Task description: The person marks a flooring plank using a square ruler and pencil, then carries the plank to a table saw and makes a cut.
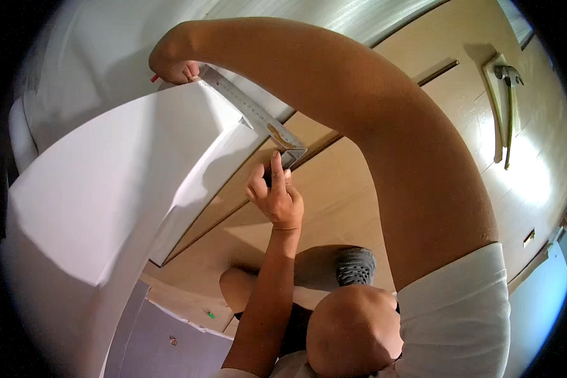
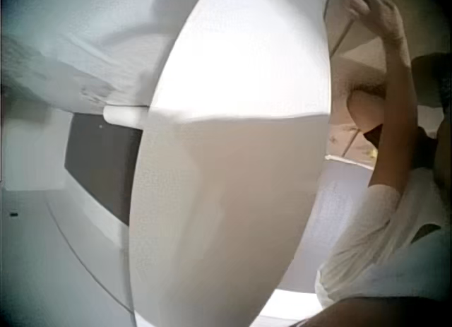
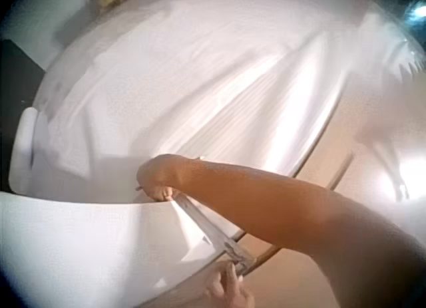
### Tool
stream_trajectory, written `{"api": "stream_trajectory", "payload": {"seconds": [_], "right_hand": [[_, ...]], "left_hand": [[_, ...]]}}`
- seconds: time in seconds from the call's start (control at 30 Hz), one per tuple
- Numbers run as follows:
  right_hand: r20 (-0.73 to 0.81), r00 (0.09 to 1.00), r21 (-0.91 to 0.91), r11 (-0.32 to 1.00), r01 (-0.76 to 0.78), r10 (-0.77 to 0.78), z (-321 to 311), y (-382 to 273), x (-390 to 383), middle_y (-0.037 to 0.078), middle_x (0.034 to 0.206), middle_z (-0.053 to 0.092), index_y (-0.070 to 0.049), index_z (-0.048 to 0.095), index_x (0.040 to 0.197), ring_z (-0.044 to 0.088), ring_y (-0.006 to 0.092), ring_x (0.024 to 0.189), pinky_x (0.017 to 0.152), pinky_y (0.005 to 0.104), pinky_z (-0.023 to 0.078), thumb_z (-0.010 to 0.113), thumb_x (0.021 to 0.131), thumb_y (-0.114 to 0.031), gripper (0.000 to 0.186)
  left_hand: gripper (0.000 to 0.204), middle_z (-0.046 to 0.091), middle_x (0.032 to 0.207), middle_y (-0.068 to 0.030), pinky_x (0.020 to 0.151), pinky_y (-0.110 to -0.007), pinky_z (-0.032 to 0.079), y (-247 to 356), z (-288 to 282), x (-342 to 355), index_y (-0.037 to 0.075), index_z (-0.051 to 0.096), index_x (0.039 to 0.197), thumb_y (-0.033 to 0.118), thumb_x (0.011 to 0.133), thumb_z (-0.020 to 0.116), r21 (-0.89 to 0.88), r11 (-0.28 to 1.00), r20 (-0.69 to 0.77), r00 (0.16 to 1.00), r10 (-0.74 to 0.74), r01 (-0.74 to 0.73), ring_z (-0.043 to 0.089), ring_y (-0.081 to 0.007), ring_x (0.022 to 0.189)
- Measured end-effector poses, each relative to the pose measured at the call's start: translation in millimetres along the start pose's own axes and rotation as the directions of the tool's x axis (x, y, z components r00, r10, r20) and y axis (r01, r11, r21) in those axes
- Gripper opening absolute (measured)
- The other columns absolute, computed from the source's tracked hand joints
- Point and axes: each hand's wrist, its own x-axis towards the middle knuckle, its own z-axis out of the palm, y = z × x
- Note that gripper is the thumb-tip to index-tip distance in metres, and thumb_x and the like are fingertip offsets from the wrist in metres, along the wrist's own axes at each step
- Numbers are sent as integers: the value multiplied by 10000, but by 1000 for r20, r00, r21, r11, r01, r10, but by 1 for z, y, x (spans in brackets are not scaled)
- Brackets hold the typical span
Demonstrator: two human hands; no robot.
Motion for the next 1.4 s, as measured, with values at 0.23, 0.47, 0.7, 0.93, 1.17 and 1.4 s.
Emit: {"api": "stream_trajectory", "payload": {"seconds": [0.23,0.47,0.7,0.93,1.17,1.4], "right_hand": [[-26,998,-45,998,53,-54,-1,2,-12,32,1001,762,-51,782,991,699,147,882,809,320,563,746,812,-141,203],[-19,991,-24,991,132,-133,-3,-1,-29,50,1041,760,-48,773,1040,703,158,923,837,313,565,732,833,-139,229],[15,986,-217,962,164,-164,2,10,6,44,1099,750,-65,758,1095,676,155,1006,925,325,532,682,888,-187,252],[-41,990,-66,989,130,-133,1,-1,-14,62,1072,757,-50,767,1066,701,166,975,885,312,558,713,855,-153,241],[-91,984,65,985,158,-152,0,-5,-50,79,1045,763,-35,776,1036,726,178,943,844,300,584,744,822,-118,233],[-122,954,137,947,290,-275,0,4,-70,85,1026,767,-35,781,1021,727,176,896,824,297,591,743,820,-106,216]], "left_hand": [[477,541,1207,-141,941,-464,373,-2,4,-5,161,656,1341,113,871,713,11,1000,10,1000,-29,29,493,-307,1070],[465,534,1211,-129,947,-467,375,-3,4,-5,162,660,1335,97,877,702,19,1000,-23,999,-23,23,490,-301,1066],[442,531,1190,-130,945,-472,376,0,5,-3,152,664,1327,112,888,698,21,1000,-33,999,13,-12,489,-299,1061],[441,534,1185,-134,941,-472,374,-3,4,-4,156,654,1341,125,902,686,20,1000,-24,1000,-1,1,494,-304,1065],[434,536,1200,-139,952,-471,371,-5,5,-3,156,653,1341,127,909,678,24,999,-34,999,26,-25,493,-299,1075],[444,527,1208,-137,956,-472,369,-3,4,-3,159,656,1338,103,898,685,30,1000,-9,1000,-2,2,489,-298,1077]]}}
